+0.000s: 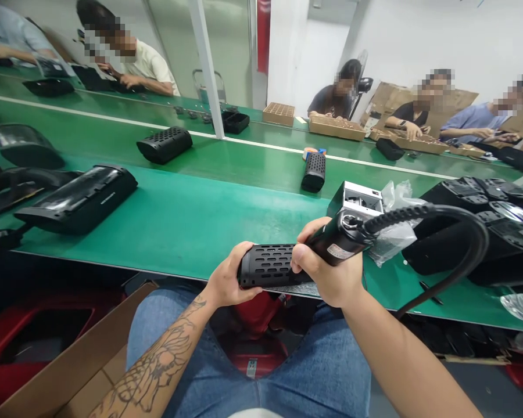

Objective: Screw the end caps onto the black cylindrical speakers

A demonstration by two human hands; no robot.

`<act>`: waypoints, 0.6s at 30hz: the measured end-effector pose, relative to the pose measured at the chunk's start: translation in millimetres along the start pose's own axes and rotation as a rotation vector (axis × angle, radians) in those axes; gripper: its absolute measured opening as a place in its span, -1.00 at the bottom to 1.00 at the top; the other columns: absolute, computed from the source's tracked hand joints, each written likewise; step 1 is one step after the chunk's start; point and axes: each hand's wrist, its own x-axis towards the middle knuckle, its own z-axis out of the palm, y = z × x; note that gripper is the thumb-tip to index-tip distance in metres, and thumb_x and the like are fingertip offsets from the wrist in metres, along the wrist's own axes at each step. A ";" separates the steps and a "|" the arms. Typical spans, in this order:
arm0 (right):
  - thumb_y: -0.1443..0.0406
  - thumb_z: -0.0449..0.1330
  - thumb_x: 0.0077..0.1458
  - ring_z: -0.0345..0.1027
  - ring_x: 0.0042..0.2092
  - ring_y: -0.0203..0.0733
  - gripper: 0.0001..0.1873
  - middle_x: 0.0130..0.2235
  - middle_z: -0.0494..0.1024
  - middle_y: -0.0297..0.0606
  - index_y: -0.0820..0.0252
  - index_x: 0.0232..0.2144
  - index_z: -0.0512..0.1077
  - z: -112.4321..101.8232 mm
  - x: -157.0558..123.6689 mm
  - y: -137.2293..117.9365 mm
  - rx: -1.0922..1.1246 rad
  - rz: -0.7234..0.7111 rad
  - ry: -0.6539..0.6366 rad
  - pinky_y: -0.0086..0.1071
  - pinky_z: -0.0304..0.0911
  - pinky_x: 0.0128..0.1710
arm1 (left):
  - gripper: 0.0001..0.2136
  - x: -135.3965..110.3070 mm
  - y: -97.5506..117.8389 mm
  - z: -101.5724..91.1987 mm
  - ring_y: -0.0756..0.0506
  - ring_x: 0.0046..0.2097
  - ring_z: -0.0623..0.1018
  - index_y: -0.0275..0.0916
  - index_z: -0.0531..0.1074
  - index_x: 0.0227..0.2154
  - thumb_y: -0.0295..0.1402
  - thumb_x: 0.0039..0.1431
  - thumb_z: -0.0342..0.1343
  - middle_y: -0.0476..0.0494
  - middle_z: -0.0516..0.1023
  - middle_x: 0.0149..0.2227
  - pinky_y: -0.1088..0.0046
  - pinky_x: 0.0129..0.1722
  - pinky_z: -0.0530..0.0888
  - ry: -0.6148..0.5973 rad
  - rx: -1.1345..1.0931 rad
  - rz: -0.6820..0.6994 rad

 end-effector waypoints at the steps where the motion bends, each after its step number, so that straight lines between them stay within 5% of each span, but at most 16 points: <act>1: 0.18 0.61 0.27 0.55 -0.50 -0.13 -0.73 -0.47 0.61 -0.38 0.09 -0.22 0.60 -0.1 0.3 1.5 -0.005 0.015 -0.004 -0.21 0.56 -0.39 | 0.14 0.2 0.0 -0.2 -0.53 0.48 0.59 -0.12 0.02 0.69 -0.06 0.20 0.55 -0.51 0.47 0.49 -0.21 0.46 0.64 0.001 -0.004 -0.001; 18: 0.21 0.54 0.25 0.50 -0.49 -0.16 -0.74 -0.48 0.57 -0.43 0.05 -0.28 0.51 -5.7 6.8 11.9 -0.001 0.152 -0.137 -0.20 0.53 -0.34 | 0.10 1.4 -0.5 -0.7 -0.54 0.45 0.61 -0.13 0.09 0.64 -0.09 0.16 0.57 -0.50 0.49 0.45 -0.22 0.45 0.63 -0.007 -0.015 -0.018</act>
